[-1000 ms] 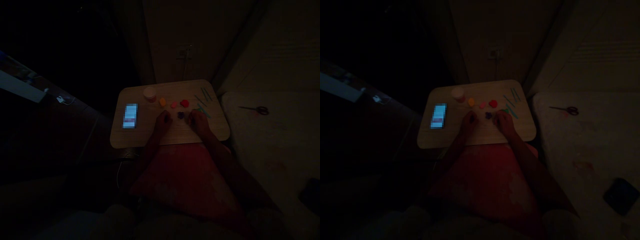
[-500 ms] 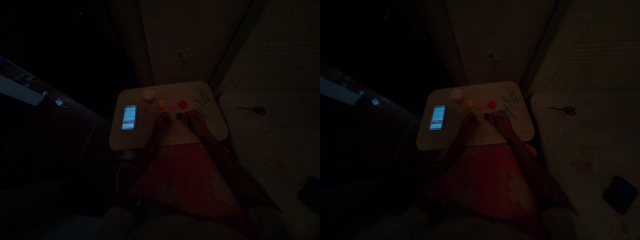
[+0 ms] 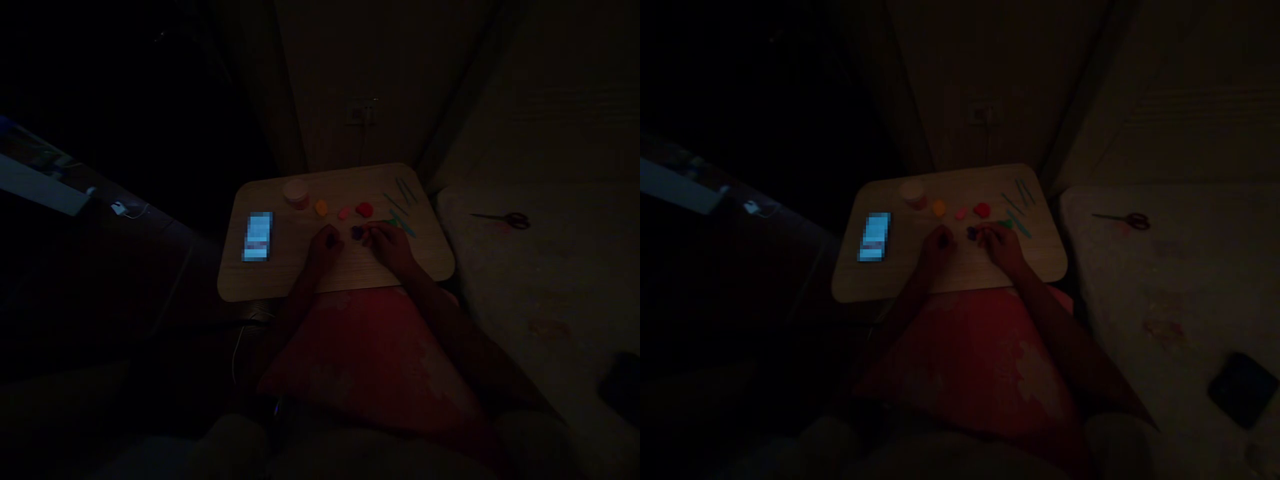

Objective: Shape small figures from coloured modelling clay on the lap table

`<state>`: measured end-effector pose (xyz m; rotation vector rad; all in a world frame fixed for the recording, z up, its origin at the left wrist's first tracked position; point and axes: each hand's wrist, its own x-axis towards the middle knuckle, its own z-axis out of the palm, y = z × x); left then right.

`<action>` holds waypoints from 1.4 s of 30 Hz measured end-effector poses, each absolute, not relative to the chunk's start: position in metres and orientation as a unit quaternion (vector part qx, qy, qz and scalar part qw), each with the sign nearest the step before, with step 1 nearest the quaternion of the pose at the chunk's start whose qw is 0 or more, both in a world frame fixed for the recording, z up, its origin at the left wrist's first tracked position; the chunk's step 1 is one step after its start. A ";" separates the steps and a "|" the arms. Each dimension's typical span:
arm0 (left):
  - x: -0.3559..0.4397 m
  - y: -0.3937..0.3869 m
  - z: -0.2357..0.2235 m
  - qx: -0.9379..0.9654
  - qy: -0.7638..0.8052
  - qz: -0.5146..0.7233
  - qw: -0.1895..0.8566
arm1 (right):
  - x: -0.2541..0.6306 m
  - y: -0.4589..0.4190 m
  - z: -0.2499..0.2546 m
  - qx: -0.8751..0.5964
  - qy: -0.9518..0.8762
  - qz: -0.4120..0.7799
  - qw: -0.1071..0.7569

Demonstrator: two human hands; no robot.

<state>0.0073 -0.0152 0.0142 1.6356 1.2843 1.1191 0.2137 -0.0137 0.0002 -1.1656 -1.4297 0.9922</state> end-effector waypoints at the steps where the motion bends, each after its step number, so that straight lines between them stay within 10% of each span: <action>1: 0.007 -0.015 0.014 0.640 0.504 0.438 0.380 | 0.214 -0.013 -0.001 -0.485 -0.593 0.405 0.500; 42: 0.006 -0.013 0.009 0.654 0.491 0.431 0.381 | 0.218 -0.015 0.004 -0.536 -0.593 0.319 0.510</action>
